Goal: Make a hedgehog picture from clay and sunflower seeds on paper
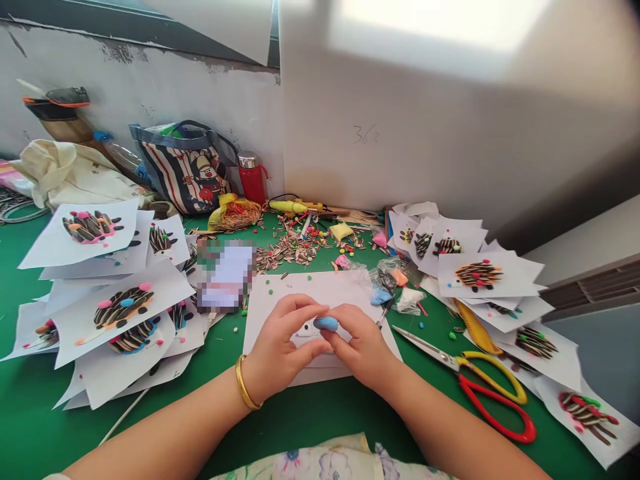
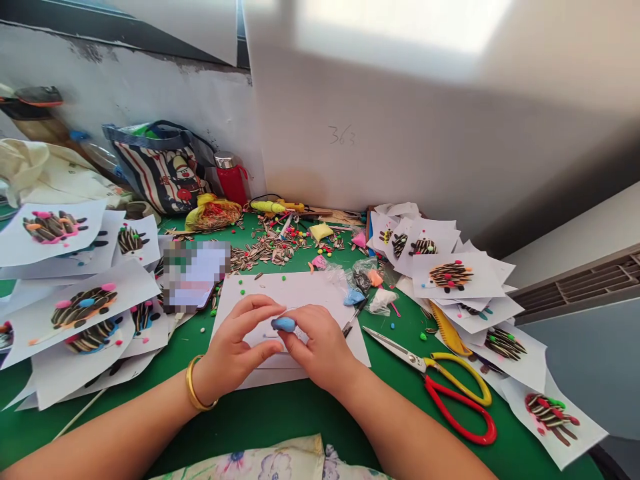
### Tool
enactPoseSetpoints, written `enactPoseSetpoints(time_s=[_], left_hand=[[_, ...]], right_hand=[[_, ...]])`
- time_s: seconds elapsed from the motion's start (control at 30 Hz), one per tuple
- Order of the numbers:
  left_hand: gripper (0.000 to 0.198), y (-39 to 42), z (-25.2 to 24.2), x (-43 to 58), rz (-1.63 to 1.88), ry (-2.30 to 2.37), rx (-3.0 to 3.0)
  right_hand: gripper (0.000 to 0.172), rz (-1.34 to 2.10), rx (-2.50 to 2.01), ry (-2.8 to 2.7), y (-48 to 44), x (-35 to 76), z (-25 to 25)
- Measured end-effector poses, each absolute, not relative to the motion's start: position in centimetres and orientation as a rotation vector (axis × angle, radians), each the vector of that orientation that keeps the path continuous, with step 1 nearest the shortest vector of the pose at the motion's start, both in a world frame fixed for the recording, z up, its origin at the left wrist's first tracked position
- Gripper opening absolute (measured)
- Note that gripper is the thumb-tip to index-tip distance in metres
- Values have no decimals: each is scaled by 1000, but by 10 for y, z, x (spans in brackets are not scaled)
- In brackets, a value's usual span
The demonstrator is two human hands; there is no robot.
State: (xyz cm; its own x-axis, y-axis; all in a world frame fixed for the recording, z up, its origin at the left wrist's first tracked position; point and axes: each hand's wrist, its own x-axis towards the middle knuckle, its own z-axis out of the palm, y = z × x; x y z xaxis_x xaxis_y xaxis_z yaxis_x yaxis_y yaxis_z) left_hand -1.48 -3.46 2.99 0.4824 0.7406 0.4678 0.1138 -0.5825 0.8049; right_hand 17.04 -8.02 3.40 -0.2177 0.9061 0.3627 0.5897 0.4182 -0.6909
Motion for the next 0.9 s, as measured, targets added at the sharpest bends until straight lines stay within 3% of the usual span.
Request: enactPoseSetpoints(time_s=[0.07,0.17,0.27,0.4,0.6,0.8,0.9], left_hand=[[45,-35,30,-15,1074,699,2057],[23,-35,31,-14,1077,732,2124],[16,-35,32,-14,1111,784,2095],[14,-35,34,-14,1124,812,2025],[36,-34,33,-15,1063,791,2152],[15,-33,32,-14,1079,795,2227],[12,-33,31,-14,1112,825,2145]], right_hand=[[12,444,-1300,-1953,-80,170,32],[10,402,-1287,-1983,-80,167,29],[13,493,-1282,-1951,-81,166,29],[25,604,-1267,-1931,-81,166,33],[13,533,-1335,-1949,-80,170,30],[9,472,-1339,-1963,-79,166,28],[19,565,-1306,-1920,-80,165,32]])
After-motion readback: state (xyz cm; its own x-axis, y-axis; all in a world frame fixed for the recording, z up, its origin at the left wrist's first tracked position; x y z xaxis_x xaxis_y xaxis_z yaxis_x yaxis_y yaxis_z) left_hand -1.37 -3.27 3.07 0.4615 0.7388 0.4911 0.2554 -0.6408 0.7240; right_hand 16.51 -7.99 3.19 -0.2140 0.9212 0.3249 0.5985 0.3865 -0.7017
